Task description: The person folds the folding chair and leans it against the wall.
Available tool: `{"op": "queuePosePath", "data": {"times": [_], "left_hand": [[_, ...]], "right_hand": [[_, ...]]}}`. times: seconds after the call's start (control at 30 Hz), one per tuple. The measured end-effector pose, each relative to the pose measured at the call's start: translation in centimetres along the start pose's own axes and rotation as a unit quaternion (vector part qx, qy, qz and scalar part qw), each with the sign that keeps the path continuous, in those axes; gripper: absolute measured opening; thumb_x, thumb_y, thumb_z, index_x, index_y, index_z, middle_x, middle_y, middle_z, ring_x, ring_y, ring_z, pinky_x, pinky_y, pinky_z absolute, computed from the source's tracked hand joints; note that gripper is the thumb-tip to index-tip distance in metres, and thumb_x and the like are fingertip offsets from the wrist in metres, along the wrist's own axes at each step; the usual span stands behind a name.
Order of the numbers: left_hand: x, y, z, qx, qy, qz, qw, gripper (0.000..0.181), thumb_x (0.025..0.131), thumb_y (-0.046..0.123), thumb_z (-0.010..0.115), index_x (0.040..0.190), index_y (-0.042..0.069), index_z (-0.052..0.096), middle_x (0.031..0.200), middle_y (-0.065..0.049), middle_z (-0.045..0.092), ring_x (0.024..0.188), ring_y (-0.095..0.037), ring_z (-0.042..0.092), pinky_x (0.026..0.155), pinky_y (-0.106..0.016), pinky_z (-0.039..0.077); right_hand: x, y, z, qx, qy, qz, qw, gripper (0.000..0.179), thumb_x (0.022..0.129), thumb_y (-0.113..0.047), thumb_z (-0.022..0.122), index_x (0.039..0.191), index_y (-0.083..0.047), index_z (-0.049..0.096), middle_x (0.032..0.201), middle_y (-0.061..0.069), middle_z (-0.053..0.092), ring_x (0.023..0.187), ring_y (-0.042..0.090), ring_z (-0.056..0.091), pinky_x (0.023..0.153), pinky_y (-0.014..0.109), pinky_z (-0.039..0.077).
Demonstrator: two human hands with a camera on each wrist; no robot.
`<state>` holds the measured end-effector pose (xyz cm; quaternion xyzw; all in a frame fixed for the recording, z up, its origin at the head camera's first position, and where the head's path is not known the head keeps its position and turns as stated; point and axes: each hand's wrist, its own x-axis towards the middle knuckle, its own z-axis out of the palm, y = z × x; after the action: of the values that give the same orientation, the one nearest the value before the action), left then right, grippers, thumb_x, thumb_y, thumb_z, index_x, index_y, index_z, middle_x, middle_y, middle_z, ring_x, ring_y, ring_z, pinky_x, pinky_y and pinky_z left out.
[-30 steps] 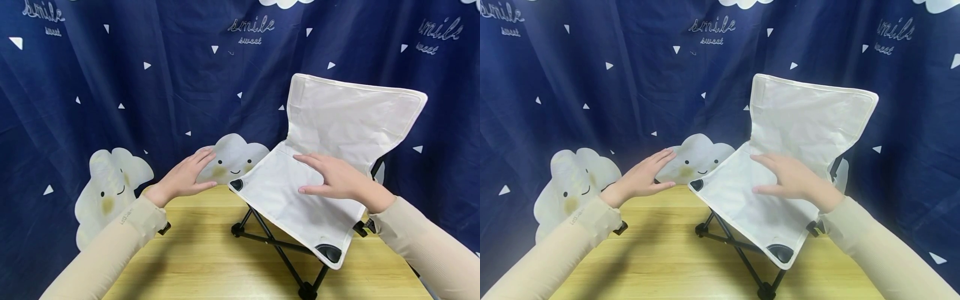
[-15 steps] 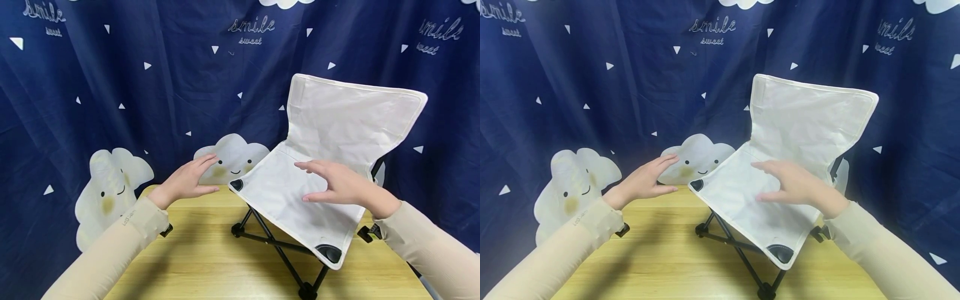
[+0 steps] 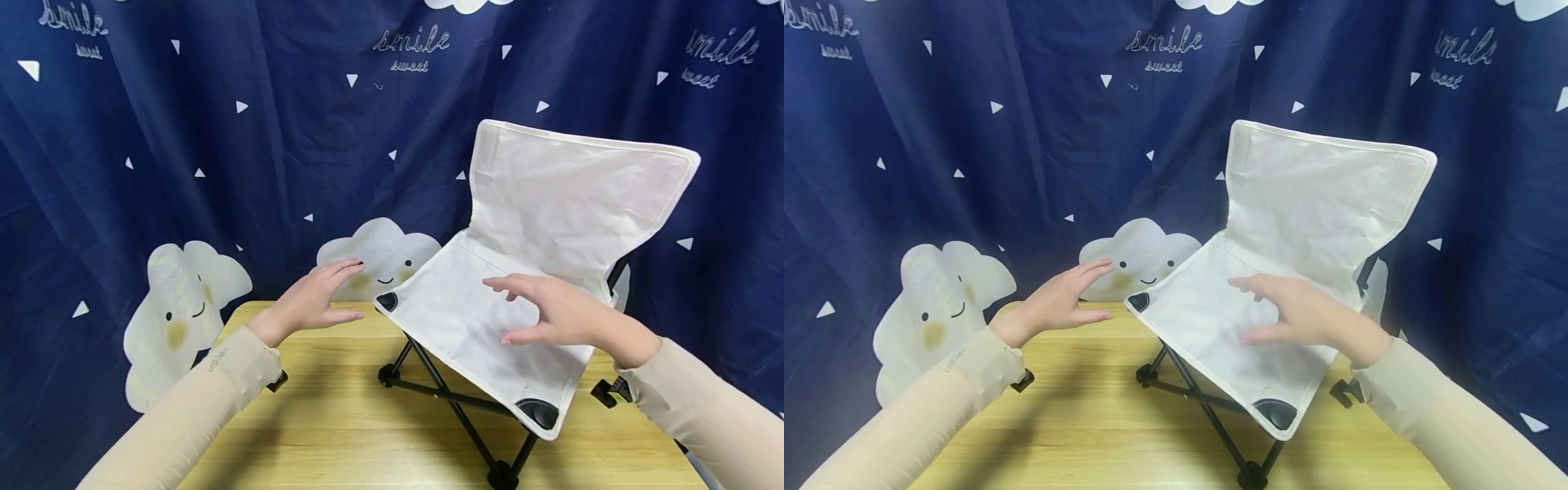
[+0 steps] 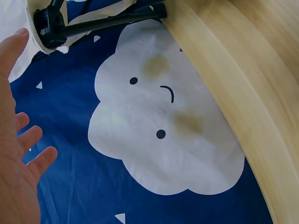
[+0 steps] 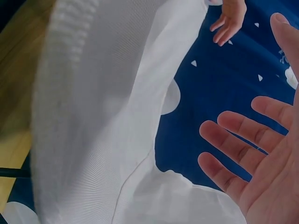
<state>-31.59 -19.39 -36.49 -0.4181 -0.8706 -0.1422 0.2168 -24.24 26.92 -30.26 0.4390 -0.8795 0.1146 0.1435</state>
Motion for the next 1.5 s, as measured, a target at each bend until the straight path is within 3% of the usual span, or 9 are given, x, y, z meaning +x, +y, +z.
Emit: {"op": "queuePosePath", "data": {"times": [0.27,0.47,0.8,1.23,1.5], "left_hand": [[-0.3,0.3,0.9,-0.018,0.006,-0.003,0.9998,0.088,0.087,0.045,0.091,0.155,0.003,0.056,0.158,-0.019,0.059,0.145,-0.037,0.06,0.12,-0.054,0.052],[-0.4,0.7,1.4,-0.022,0.017,0.012,0.9995,0.086,0.086,0.043,0.092,0.154,0.002,0.058,0.157,-0.017,0.061,0.144,-0.036,0.061,0.121,-0.052,0.051],[-0.3,1.2,2.0,-0.025,0.02,0.022,0.9992,0.078,0.086,0.041,0.093,0.147,0.002,0.063,0.15,-0.016,0.065,0.139,-0.034,0.064,0.118,-0.05,0.055],[0.1,1.5,3.0,-0.027,0.033,0.055,0.9976,0.068,0.086,0.036,0.093,0.141,0.004,0.068,0.141,-0.013,0.071,0.133,-0.032,0.068,0.114,-0.05,0.057],[0.4,1.7,3.5,-0.045,0.029,0.065,0.9964,0.059,0.09,0.033,0.091,0.138,0.004,0.07,0.138,-0.01,0.073,0.13,-0.027,0.07,0.113,-0.043,0.058]], "right_hand": [[-0.4,-0.6,0.3,0.019,0.002,-0.016,0.9997,0.084,0.085,-0.049,0.092,0.152,-0.012,0.058,0.122,-0.004,0.075,0.096,0.009,0.07,0.075,0.028,0.058],[-0.8,-1.0,0.4,0.044,0.003,-0.022,0.9988,0.082,0.084,-0.05,0.093,0.151,-0.013,0.06,0.111,-0.011,0.071,0.088,0.001,0.063,0.065,0.018,0.051],[-1.2,-1.7,0.8,0.069,-0.018,-0.021,0.9973,0.082,0.084,-0.051,0.093,0.15,-0.013,0.061,0.106,-0.007,0.072,0.083,0.002,0.064,0.063,0.018,0.049],[-1.3,-2.5,0.9,0.095,-0.066,-0.03,0.9929,0.067,0.084,-0.054,0.092,0.133,-0.013,0.068,0.098,-0.009,0.067,0.084,0.0,0.057,0.064,0.023,0.055],[-1.5,-2.7,1.1,0.123,-0.09,-0.039,0.9875,0.06,0.082,-0.054,0.093,0.121,-0.016,0.069,0.09,-0.013,0.065,0.08,-0.003,0.056,0.063,0.02,0.052]]}}
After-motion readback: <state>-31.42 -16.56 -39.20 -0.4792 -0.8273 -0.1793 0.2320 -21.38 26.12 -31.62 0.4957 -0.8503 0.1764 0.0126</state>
